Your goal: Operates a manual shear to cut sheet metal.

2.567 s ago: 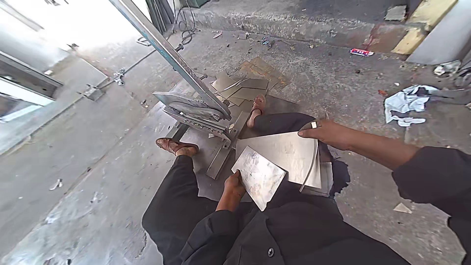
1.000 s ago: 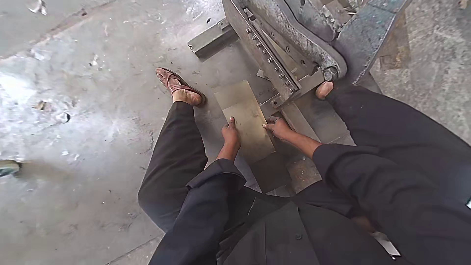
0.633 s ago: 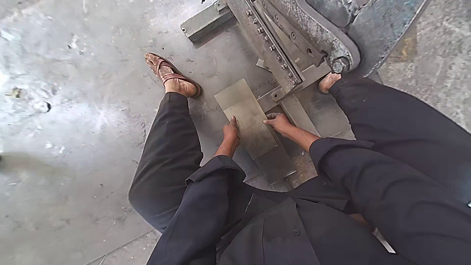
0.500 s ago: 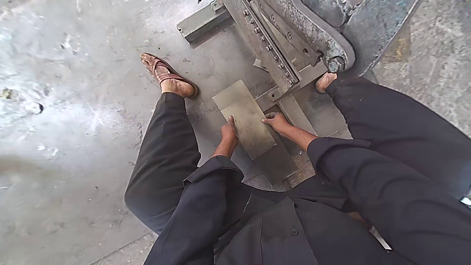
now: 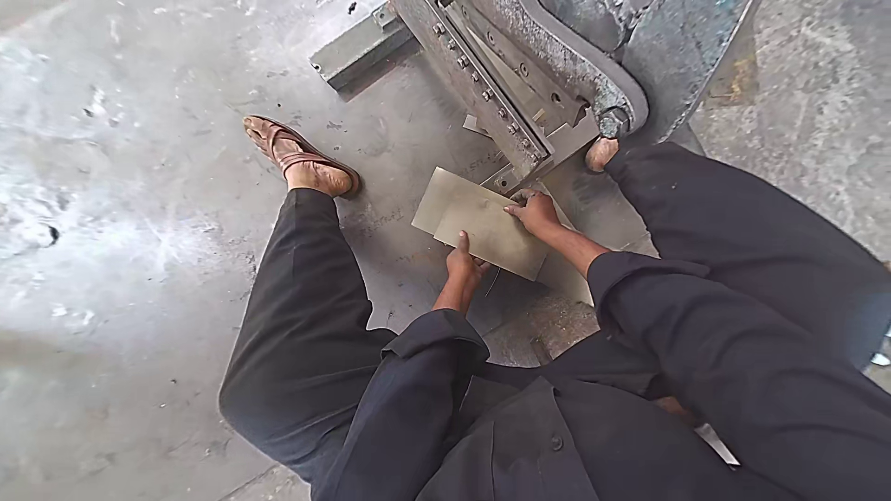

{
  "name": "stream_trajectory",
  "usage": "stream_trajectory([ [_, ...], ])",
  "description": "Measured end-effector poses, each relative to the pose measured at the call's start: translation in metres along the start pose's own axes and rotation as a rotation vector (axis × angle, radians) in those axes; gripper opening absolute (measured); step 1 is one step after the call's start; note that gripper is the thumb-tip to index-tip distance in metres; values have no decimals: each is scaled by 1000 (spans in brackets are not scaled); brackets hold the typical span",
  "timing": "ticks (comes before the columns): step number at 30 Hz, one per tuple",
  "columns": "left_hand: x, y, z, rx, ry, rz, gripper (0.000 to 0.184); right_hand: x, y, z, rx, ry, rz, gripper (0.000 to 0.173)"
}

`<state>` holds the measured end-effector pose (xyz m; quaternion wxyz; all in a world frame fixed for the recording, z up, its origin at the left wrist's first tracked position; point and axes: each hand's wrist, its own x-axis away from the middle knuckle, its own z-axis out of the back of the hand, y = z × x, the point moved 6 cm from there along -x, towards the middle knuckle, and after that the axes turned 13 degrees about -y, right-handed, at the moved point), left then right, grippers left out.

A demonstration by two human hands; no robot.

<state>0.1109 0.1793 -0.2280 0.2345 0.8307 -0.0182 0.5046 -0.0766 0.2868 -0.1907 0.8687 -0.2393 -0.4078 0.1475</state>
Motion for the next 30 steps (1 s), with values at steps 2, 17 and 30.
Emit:
stream_trajectory([
  [2,0,-15,-3,21,-14,50,53,-5,3,5,51,14,25,30],
  [17,17,70,20,-1570,274,65,48,45,50,-51,676,-157,157,135],
  [30,-15,91,55,-1697,150,33,133,24,3,-74,752,-249,206,113],
])
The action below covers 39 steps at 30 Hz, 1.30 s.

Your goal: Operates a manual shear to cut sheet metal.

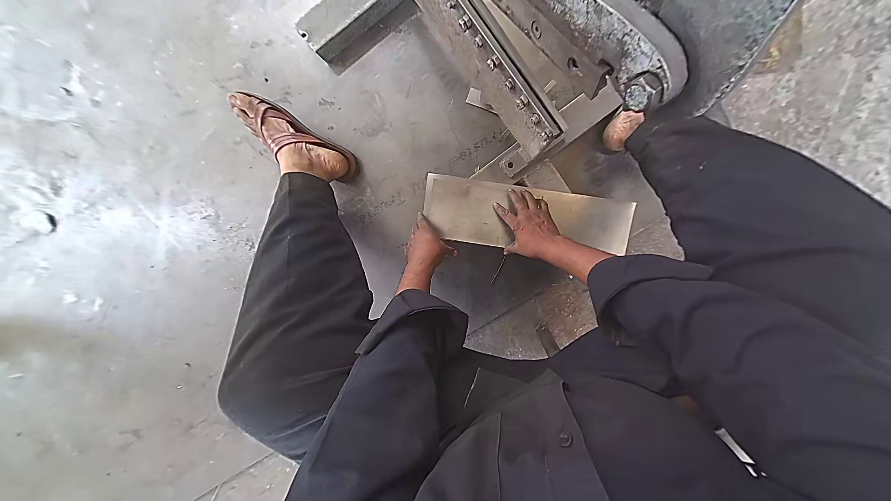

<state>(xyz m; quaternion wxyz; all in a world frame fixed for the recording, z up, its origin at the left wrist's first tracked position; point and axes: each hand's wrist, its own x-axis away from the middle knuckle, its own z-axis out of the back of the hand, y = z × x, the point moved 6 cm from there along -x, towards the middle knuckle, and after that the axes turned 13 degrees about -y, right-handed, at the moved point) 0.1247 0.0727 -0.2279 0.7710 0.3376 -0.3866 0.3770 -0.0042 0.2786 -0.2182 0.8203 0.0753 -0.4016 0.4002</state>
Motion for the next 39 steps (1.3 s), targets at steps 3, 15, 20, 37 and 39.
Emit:
stream_trajectory([
  [3,5,3,2,-20,45,-6,112,-4,-8,4,-9,-4,14,111],
  [15,1,1,8,-47,87,-2,81,-5,-4,8,-41,31,20,108],
  [20,-9,19,31,21,82,-128,126,-4,15,6,-97,76,-50,119],
  [37,-51,59,70,-240,-38,-290,72,-4,17,6,-53,84,-28,123],
  [39,-48,54,67,-223,-23,-262,75,-4,15,3,-41,81,-20,124],
])
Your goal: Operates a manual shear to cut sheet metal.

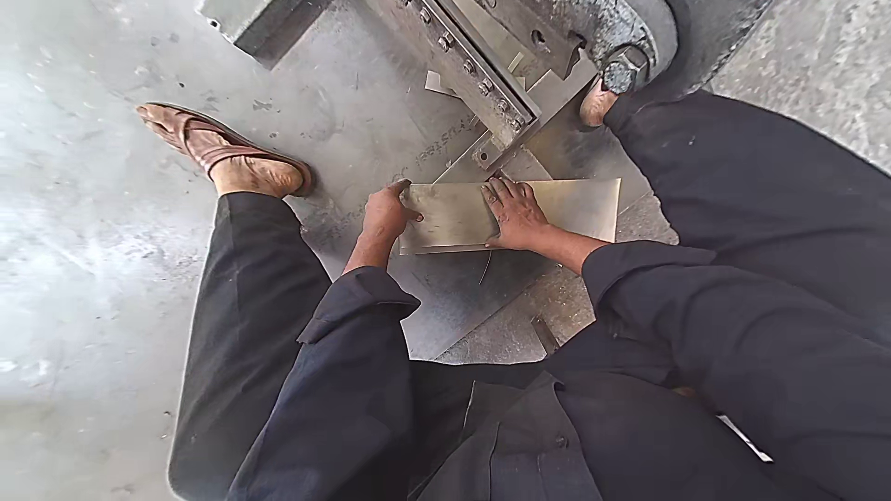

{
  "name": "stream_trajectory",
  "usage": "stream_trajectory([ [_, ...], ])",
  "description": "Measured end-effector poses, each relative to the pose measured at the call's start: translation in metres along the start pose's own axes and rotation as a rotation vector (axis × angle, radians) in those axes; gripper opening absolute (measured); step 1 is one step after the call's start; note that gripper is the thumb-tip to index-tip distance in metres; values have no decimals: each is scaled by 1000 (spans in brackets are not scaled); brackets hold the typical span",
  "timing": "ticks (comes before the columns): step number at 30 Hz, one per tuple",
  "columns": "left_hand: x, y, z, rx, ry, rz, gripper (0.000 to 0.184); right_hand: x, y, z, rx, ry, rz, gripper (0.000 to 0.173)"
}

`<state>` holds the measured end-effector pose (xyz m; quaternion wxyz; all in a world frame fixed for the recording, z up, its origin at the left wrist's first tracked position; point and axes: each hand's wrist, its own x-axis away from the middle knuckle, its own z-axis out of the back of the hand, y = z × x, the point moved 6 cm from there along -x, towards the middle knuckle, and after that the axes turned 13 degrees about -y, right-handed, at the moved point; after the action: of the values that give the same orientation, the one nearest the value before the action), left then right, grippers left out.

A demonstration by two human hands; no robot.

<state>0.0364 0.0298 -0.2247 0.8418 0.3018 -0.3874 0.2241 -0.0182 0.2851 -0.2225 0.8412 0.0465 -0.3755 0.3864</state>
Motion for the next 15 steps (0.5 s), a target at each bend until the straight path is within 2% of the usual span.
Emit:
stream_trajectory([
  [7,9,1,-4,49,78,136,84,-1,-1,0,8,-14,24,124],
  [15,7,-9,-2,104,68,62,78,-1,-7,2,-11,-26,33,119],
])
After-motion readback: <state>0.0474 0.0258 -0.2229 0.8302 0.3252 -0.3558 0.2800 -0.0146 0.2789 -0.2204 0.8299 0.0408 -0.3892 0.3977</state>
